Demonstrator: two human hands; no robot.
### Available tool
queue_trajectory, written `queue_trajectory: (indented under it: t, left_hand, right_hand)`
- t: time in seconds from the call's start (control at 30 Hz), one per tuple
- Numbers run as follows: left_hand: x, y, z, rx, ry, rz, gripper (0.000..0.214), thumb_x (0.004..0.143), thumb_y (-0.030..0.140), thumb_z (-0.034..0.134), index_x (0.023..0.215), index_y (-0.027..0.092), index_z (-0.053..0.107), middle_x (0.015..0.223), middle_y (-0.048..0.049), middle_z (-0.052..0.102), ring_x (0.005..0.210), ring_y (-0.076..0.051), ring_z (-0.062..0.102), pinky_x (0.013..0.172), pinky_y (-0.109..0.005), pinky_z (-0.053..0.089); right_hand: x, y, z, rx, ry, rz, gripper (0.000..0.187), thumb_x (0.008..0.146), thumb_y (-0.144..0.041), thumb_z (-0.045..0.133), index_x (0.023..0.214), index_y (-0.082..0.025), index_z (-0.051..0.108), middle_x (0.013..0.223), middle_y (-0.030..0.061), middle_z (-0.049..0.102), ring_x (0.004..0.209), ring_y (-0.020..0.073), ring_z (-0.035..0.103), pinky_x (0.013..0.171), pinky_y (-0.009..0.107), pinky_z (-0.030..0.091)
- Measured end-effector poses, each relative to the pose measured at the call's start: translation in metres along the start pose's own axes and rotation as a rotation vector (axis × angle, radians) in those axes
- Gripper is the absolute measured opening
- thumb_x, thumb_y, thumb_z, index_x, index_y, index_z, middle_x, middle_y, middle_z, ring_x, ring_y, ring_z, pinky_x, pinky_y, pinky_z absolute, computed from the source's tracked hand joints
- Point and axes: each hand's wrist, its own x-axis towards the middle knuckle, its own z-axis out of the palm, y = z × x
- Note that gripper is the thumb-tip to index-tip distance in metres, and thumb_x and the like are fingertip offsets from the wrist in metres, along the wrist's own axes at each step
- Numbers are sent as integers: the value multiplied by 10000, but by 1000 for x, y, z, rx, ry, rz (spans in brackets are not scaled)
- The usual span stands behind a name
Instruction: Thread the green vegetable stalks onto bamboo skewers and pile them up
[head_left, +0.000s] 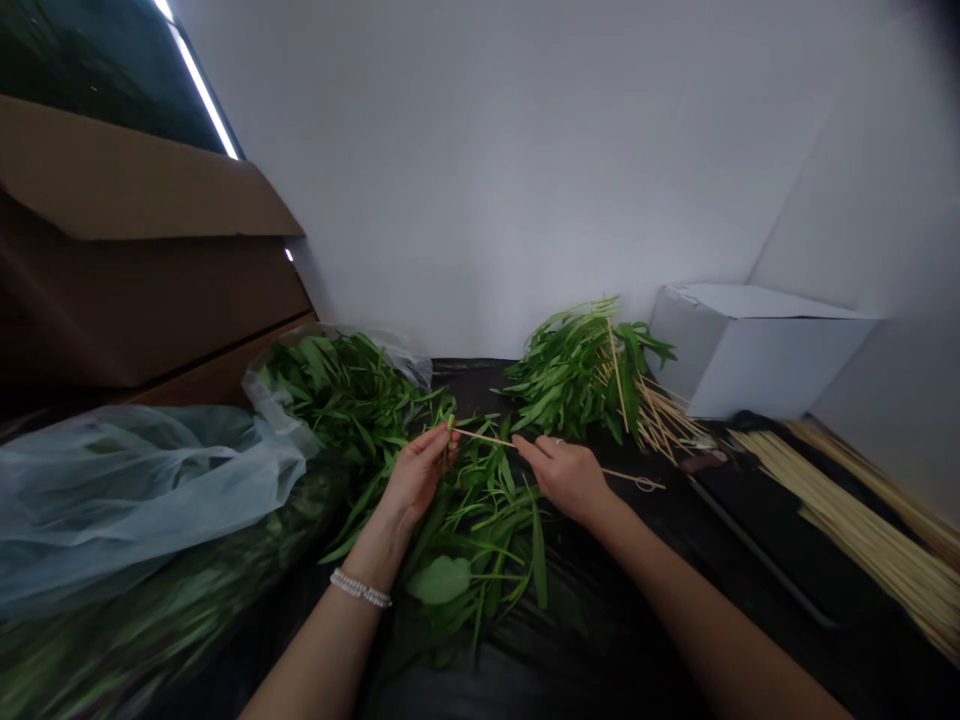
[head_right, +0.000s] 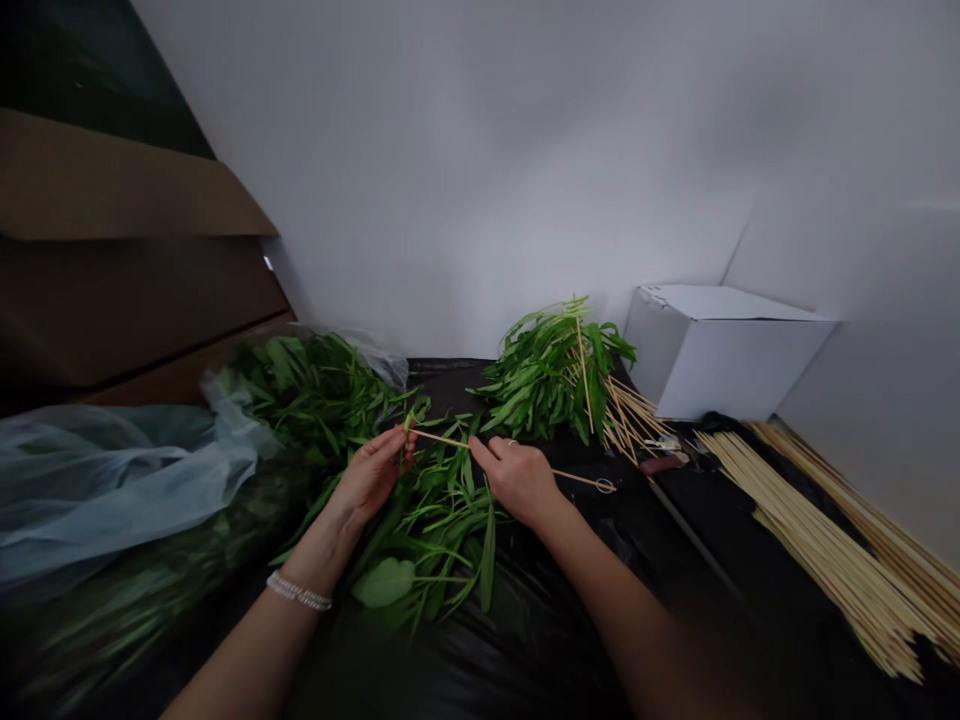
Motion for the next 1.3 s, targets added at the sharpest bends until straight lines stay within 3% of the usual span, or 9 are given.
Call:
queue_trajectory:
  t: [0.2,0.37,0.5,0.87,1.03,1.17,1.3]
  left_hand:
    - [1,-1,-1,67,-13,45,332,555,241,858,851,129,761,798,-52,743,694,-95,621,672,-196,465]
    - [0,1,-1,54,-18,0,368,541,249,873,870,137,751,794,-41,737,666,-84,615,637,-183,469]
    - [2,1,-3,-20,27,-41,297,525,238,882,763,136,736,736,-23,720,626,-78,609,598,-176,478]
    - [-1,-4,3,11,22,-69,342,480,264,900,753,132,741,726,-15,714,654,-73,605,622,-166,473]
    - [-5,-11,7,87,-46,-60,297,508,306,885,699,140,729,731,-19,703,656,-80,592,640,-181,463]
    - [-4,-11,7,249,-36,48,339,547,364,852,780,149,734,773,-38,707,674,-114,594,662,-225,457]
    - [-19,14,20,431,135,368,427,565,458,823,865,173,717,867,-48,692,803,-165,588,735,-257,453]
  right_hand:
    - [-1,-1,2,-4,1,-6,363,882,-131,480,1214,-193,613,789,31,631,681,134,555,588,269,338]
    - [-1,-1,2,3,-1,-11,366,881,-130,483,1220,-187,607,799,29,629,686,127,553,595,259,341]
    - [-1,-3,2,2,-15,-5,384,880,-122,484,1240,-195,595,806,28,623,699,127,555,602,255,342]
    - [-2,-11,4,42,-162,34,423,879,-138,474,1290,-204,548,863,43,635,727,135,573,603,250,352]
    - [0,-14,1,73,-241,32,432,889,-146,459,1313,-200,519,898,52,645,766,141,593,617,241,371]
    - [0,-13,2,54,-273,50,421,909,-172,438,1322,-202,507,915,65,649,769,149,599,611,239,378]
    - [0,-9,4,28,-303,103,425,907,-170,433,1324,-199,508,942,75,652,788,155,606,624,238,394]
